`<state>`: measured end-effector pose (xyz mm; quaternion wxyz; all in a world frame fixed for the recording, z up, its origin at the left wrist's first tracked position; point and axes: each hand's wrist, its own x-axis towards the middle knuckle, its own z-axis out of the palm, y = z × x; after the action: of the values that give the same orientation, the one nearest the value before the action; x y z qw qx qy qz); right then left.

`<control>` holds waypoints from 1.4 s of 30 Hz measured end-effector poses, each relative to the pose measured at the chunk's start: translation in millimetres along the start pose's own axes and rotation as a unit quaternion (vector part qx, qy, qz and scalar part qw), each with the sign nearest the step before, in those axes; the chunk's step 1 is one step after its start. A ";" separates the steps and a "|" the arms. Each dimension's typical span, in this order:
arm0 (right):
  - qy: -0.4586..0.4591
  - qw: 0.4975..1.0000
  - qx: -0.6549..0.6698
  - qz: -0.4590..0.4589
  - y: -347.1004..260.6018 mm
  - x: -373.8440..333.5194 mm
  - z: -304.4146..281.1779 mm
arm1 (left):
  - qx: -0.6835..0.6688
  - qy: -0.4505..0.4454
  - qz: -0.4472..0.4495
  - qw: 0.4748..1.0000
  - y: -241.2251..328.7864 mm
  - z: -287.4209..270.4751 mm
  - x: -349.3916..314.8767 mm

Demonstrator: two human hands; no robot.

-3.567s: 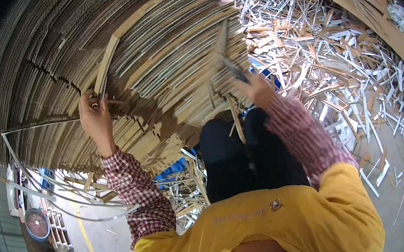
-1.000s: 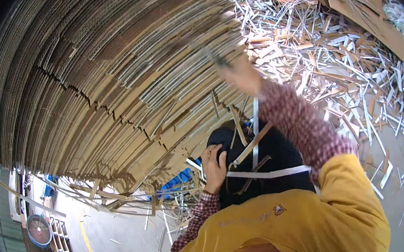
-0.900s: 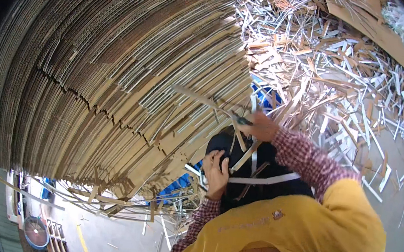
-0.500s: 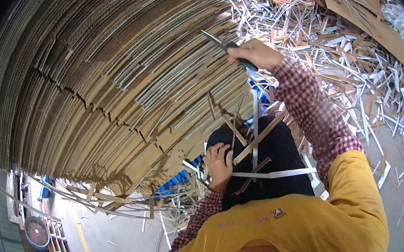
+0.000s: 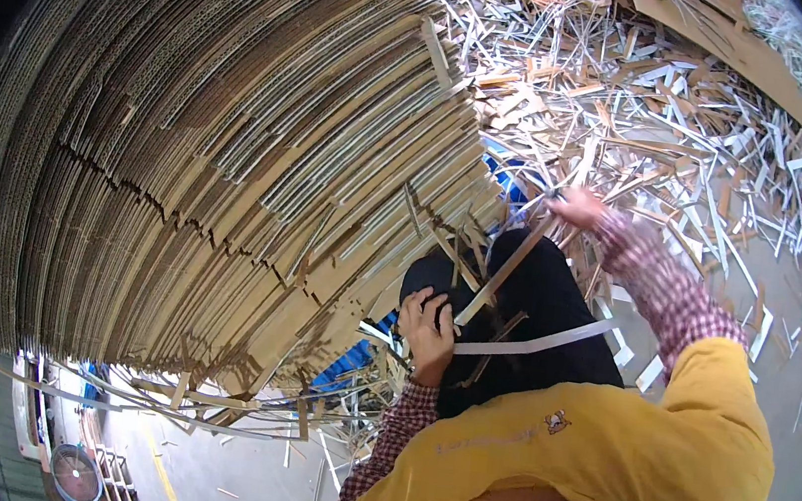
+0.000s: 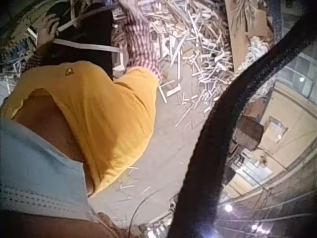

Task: Cutting and organizing cardboard sheets with scissors in a warehouse.

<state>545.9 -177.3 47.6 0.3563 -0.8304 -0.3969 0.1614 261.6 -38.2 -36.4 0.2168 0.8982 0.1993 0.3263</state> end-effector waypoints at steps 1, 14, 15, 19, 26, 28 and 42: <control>-0.038 0.999 -0.009 0.020 6.7 -6.9 -4.9 | -0.010 0.008 -0.006 1.000 0.5 -0.3 0.0; -0.037 0.985 0.123 -0.118 -127.9 109.0 -32.1 | -0.005 0.000 -0.003 1.000 3.1 0.7 -4.8; -0.025 0.979 0.144 -0.144 -130.5 110.3 -33.4 | -0.012 0.007 -0.002 1.000 1.1 -0.4 -4.7; 0.016 0.967 0.187 -0.173 -136.4 105.8 -26.3 | -0.015 0.010 -0.002 1.000 -3.2 -1.7 -3.6; 0.037 0.970 0.234 -0.062 -149.0 89.1 4.2 | -0.025 0.016 0.013 0.999 3.0 9.2 -0.5; 0.064 0.969 0.228 -0.064 -152.2 84.0 7.0 | -0.040 0.016 0.021 0.999 2.4 10.3 3.2; 0.117 0.978 0.079 -0.153 -145.2 87.4 4.6 | -0.043 0.065 0.021 0.997 -21.8 11.5 12.4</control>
<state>519.6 -45.0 150.2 0.4854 -0.7422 -0.4606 0.0372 273.4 -16.9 -49.5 0.2344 0.8693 0.1796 0.3964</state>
